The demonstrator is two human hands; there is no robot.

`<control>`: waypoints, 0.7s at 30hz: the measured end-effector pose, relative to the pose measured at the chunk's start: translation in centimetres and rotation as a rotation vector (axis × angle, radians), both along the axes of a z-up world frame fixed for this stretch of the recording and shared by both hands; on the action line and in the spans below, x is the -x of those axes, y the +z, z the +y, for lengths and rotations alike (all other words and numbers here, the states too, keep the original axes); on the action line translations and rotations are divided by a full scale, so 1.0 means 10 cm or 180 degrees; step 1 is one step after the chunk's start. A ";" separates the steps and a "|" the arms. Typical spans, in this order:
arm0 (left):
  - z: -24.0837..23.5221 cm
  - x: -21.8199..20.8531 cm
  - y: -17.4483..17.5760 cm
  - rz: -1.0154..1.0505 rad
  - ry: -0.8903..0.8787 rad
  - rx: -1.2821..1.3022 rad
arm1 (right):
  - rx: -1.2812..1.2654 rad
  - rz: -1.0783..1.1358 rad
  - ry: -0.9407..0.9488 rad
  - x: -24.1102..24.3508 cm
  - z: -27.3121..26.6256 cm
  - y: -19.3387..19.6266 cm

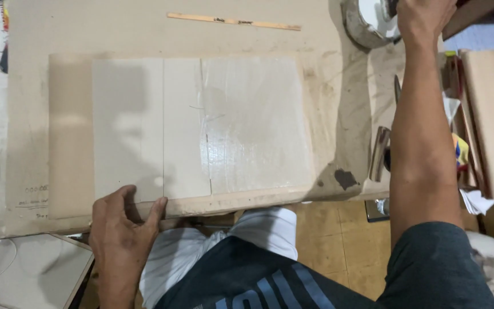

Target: The person arranges three white rectangular boards on a workbench, applies white glue to the surface with a brush, and places a red sheet over the boards. They smooth the red sheet with a cloth and press down to adhere it to the boards.

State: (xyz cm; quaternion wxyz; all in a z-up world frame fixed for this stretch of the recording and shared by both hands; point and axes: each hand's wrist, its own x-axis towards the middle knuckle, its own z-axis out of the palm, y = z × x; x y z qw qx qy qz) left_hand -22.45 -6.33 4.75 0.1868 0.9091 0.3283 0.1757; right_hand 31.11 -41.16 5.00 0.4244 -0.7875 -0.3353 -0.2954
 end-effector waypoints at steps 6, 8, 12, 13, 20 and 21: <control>0.02 -0.03 0.06 0.0448 0.0428 0.0917 | 0.0203 0.0509 -0.0005 -0.07 -0.31 0.12; 0.04 0.01 -0.04 0.0035 0.0094 0.0338 | 0.0300 0.0761 -0.0071 -0.14 -0.59 0.19; 0.02 -0.09 -0.04 0.0169 0.0314 0.0413 | 0.0422 0.0990 -0.0277 0.00 -0.82 0.34; 0.05 -0.08 -0.09 0.0304 0.0251 0.0360 | 0.0466 0.1097 -0.0306 0.10 -0.83 0.37; 0.33 -0.12 -0.15 0.0613 0.0322 0.0695 | 0.0732 0.1656 -0.0285 0.58 -1.09 0.67; 0.32 -0.14 -0.07 0.0609 0.0471 0.0662 | 0.0725 0.1654 -0.0131 0.55 -0.81 0.67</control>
